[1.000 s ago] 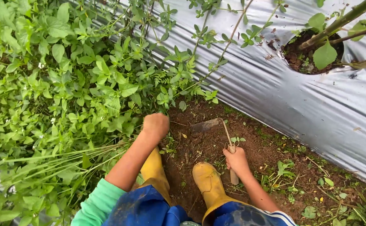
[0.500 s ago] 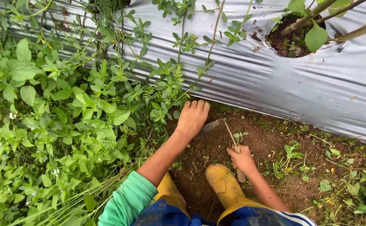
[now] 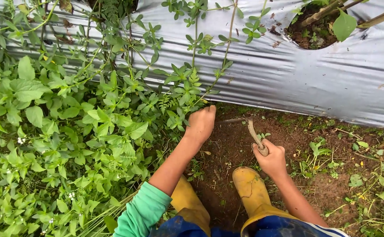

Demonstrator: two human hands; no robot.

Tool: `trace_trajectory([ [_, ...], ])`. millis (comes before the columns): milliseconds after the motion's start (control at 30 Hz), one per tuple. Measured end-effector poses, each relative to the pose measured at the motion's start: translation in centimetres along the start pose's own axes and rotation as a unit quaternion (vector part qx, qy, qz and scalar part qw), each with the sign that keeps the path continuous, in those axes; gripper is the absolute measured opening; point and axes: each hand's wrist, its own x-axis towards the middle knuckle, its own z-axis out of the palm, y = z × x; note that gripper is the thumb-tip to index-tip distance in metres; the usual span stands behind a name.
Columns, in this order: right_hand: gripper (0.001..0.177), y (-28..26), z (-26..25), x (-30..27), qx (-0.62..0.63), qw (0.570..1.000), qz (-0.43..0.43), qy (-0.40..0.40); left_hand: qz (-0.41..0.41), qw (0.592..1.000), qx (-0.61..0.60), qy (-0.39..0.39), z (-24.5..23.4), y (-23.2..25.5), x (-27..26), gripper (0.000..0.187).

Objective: Removing weeds from a garden bed using a hand hoe and manual pulling.

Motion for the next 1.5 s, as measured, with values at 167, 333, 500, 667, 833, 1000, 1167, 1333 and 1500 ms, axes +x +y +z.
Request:
trace_trajectory([
  [167, 0.045, 0.9, 0.5, 0.4, -0.008, 0.999, -0.025, 0.041, -0.056, 0.997, -0.030, -0.037, 0.4, -1.7, -1.7, 0.022],
  [333, 0.046, 4.4, 1.7, 1.3, 0.017, 0.993, -0.046, 0.108, -0.076, 0.994, -0.022, -0.069, 1.6, -1.5, -4.4, 0.020],
  [500, 0.045, 4.0, 3.3, 3.4, 0.048, 0.989, -0.071, 0.119, -0.062, 0.993, -0.043, -0.095, 2.8, -1.5, -4.0, 0.022],
  [667, 0.046, 3.5, 4.5, 1.7, 0.081, 0.992, 0.024, 0.095, -0.024, 0.996, -0.064, 0.053, -2.9, 1.0, -3.0, 0.021],
  [833, 0.043, 3.2, 4.3, 1.4, 0.095, 0.988, 0.095, 0.075, 0.061, 0.970, 0.011, 0.234, -5.2, 1.4, -1.2, 0.033],
  [1000, 0.043, 3.8, 4.7, 1.3, 0.094, 0.988, 0.102, 0.072, -0.050, 0.977, 0.055, 0.202, -7.6, 0.7, -0.9, 0.077],
  [1167, 0.042, 3.6, 5.0, 1.2, 0.105, 0.984, 0.122, 0.072, -0.089, 0.969, -0.072, 0.218, -8.5, 0.5, -0.1, 0.093],
  [1333, 0.043, 2.5, 5.1, 1.3, 0.105, 0.983, 0.131, 0.074, -0.076, 0.956, -0.148, 0.240, -9.1, -0.2, 1.7, 0.116],
  [1500, 0.039, 0.9, 3.7, 2.0, 0.098, 0.980, 0.174, -0.013, -0.115, 0.965, -0.082, 0.221, -7.8, -0.7, 3.8, 0.124],
])
